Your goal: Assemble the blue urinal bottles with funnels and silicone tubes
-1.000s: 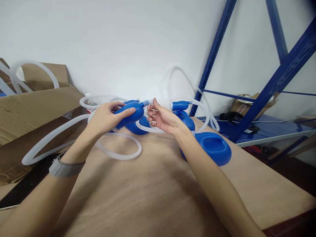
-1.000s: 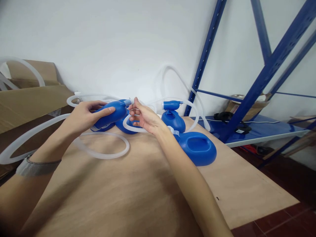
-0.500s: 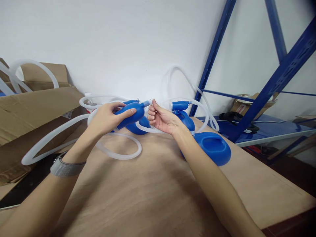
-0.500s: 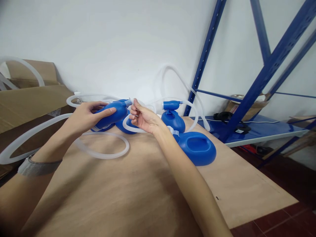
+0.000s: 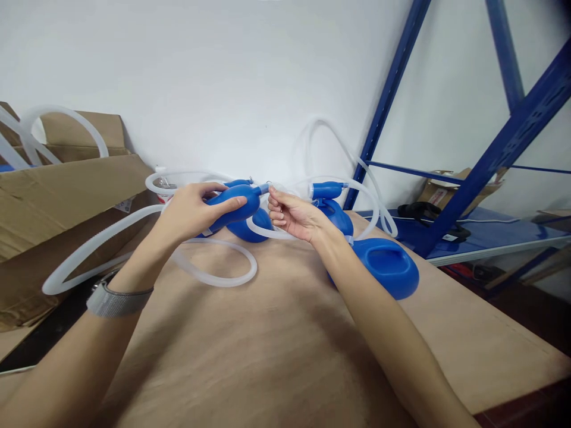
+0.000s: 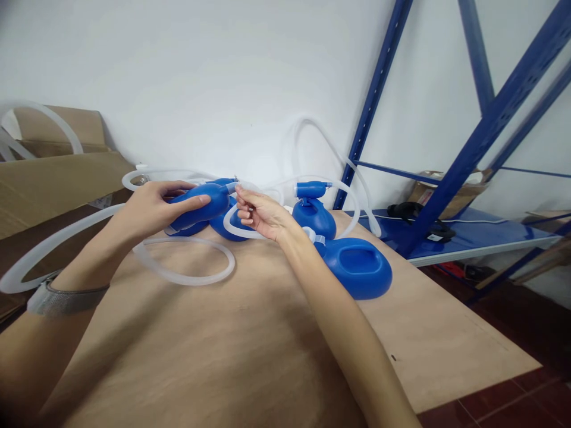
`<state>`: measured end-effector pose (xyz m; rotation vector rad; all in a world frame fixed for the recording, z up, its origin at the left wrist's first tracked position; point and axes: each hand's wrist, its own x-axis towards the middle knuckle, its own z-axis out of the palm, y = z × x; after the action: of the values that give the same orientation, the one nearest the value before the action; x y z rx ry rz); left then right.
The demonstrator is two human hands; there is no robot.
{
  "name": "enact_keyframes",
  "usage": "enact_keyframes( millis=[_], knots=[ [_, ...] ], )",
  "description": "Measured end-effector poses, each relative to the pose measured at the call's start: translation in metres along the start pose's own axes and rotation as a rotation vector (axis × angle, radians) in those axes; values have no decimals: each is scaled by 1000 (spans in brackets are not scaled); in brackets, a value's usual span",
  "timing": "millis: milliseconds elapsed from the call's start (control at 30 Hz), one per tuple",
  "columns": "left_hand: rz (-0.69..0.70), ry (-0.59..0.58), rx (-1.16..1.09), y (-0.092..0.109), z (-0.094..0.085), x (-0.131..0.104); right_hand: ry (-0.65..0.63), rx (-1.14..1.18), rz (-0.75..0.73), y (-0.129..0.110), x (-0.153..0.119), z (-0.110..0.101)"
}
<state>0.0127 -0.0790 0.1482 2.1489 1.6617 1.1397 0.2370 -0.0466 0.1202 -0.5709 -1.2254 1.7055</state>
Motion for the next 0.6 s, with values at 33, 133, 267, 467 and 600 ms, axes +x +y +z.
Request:
enact_keyframes(
  millis=[33,133,267,467,600],
  knots=[
    [10,4,13,0,-1,0,-1,-22,-13,1,0,0],
    [46,29,52,-1,-5,0,-7,-95,-42,3,1,0],
    [158,52,95,-4,-10,1,-8,-165,-47,2,-2,2],
    [346,202,173,-11,-9,-2,-2,-185,-61,-7,-10,11],
    [361,272,257,-10,-2,-6,52,-180,-91,-3,-9,16]
  ],
)
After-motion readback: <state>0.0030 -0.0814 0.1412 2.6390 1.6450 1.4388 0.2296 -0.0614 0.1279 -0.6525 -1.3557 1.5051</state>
